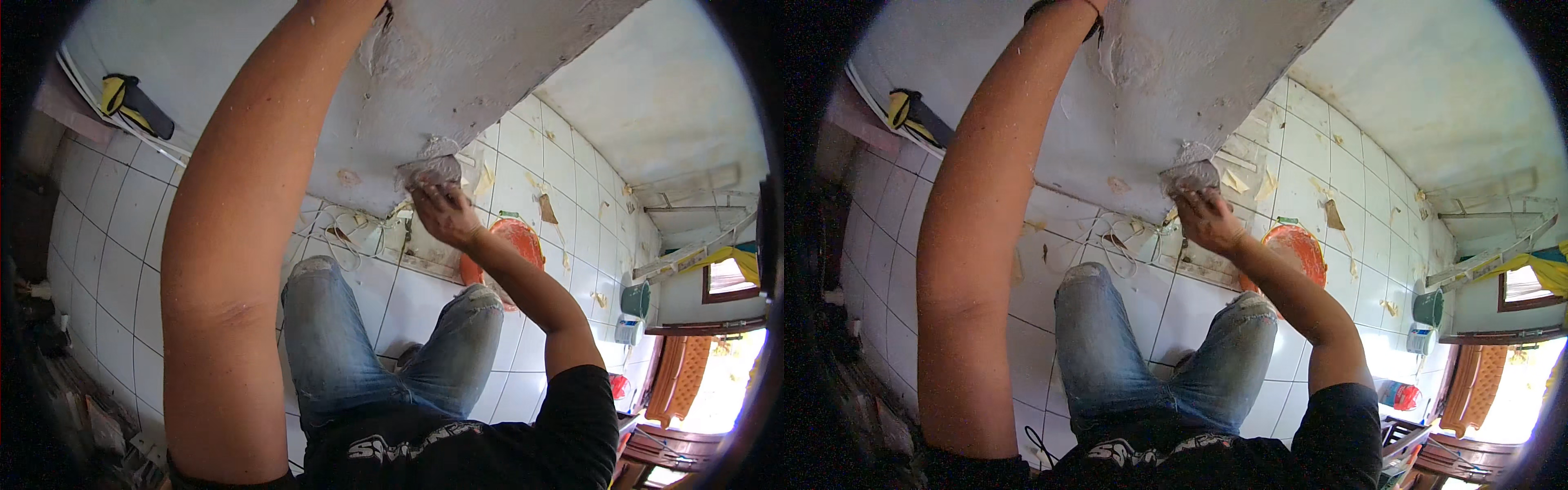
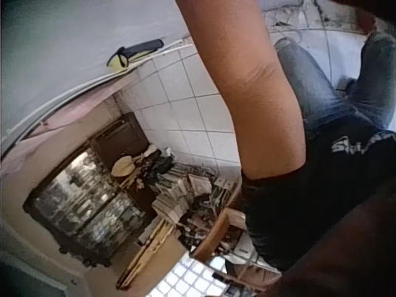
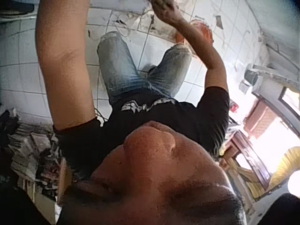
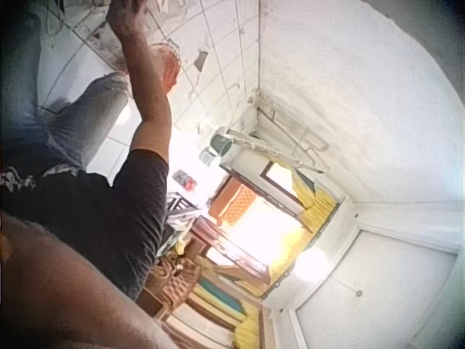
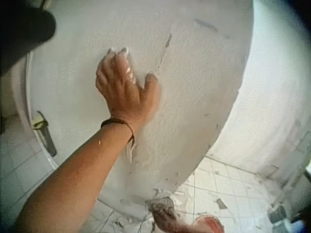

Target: Applying putty to a wall corner using a putty knife after mixing it in a bucket.

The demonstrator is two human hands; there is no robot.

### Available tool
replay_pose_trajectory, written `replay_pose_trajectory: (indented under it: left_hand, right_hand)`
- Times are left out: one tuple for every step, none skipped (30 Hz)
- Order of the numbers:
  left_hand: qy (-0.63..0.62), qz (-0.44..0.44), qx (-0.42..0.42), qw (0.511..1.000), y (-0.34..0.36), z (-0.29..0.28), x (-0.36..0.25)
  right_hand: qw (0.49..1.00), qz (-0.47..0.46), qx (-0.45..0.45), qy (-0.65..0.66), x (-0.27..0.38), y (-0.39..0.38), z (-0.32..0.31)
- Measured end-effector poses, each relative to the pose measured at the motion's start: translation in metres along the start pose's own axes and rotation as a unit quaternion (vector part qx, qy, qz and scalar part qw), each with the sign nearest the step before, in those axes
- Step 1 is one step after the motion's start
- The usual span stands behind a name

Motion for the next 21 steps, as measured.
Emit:
replay_pose_trajectory:
  left_hand:
    - [-0.002,0.004,-0.004,1.0,0.0,-0.001,-0.003]
    - [0.007,-0.006,0.012,1.0,-0.001,0.0,-0.002]
    - [0.016,-0.016,0.027,0.999,-0.001,0.002,0.0]
    - [0.015,-0.012,0.024,1.0,-0.002,0.0,-0.002]
    - [0.02,-0.021,0.037,0.999,-0.001,0.001,0.0]
    - [0.025,-0.031,0.05,0.998,0.0,0.002,0.003]
    - [0.025,-0.028,0.048,0.998,0.001,0.0,0.003]
    - [0.023,-0.036,0.058,0.997,0.002,0.0,0.005]
    - [0.011,-0.054,0.067,0.996,-0.005,0.007,0.003]
    - [0.001,-0.063,0.068,0.996,-0.012,0.014,0.0]
    - [0.02,-0.047,0.059,0.997,0.001,0.007,0.002]
    - [0.03,-0.043,0.055,0.997,0.002,0.005,0.005]
    - [0.033,-0.042,0.057,0.997,0.001,0.004,0.008]
    - [0.027,-0.043,0.051,0.997,0.001,0.004,0.007]
    - [0.02,-0.043,0.047,0.998,0.0,0.004,0.007]
    - [0.019,-0.046,0.047,0.998,-0.001,0.005,0.008]
    - [0.015,-0.03,0.038,0.999,-0.001,0.003,0.006]
    - [0.01,-0.016,0.031,0.999,-0.002,0.001,0.004]
    - [0.009,-0.019,0.032,0.999,-0.001,0.002,0.007]
    - [0.007,-0.003,0.011,1.0,0.001,-0.001,0.003]
    - [0.007,0.015,-0.009,1.0,0.002,-0.003,0.0]
  right_hand:
    - [1.0,-0.016,-0.014,0.014,0.006,-0.004,-0.001]
    - [0.999,-0.027,-0.017,0.022,0.008,-0.001,-0.006]
    - [0.999,-0.038,-0.02,0.029,0.008,0.002,-0.012]
    - [0.999,-0.037,-0.025,0.027,0.007,0.002,-0.018]
    - [0.998,-0.049,-0.024,0.018,0.009,0.003,-0.026]
    - [0.998,-0.06,-0.024,0.009,0.01,0.004,-0.032]
    - [0.998,-0.06,-0.027,0.008,0.008,0.005,-0.039]
    - [0.998,-0.06,0.003,-0.024,0.003,0.009,-0.047]
    - [0.996,-0.057,0.045,-0.061,-0.006,0.004,-0.049]
    - [0.995,-0.054,0.057,-0.066,-0.013,-0.002,-0.052]
    - [0.995,-0.07,0.038,-0.056,-0.009,0.006,-0.067]
    - [0.995,-0.084,0.033,-0.047,-0.006,0.009,-0.076]
    - [0.995,-0.086,0.032,-0.044,-0.005,0.011,-0.088]
    - [0.997,-0.064,0.029,-0.014,-0.012,0.013,-0.107]
    - [0.999,-0.041,0.027,0.017,-0.02,0.017,-0.128]
    - [1.0,-0.008,0.0,0.007,-0.032,0.024,-0.154]
    - [1.0,-0.009,0.001,0.007,-0.04,0.03,-0.166]
    - [0.998,0.041,-0.036,-0.029,-0.059,0.033,-0.184]
    - [0.991,0.091,-0.073,-0.065,-0.076,0.036,-0.199]
    - [0.984,0.121,-0.081,-0.101,-0.09,0.041,-0.209]
    - [0.975,0.15,-0.091,-0.134,-0.101,0.046,-0.213]
Point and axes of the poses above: each hand's wrist, its own y-axis towards the middle knuckle, its own z-axis out of the palm, x = y × z, the point moved 10 cm from there along y, towards the middle knuckle, and after that the axes turned 1 degree about y, right-handed, at the moved point
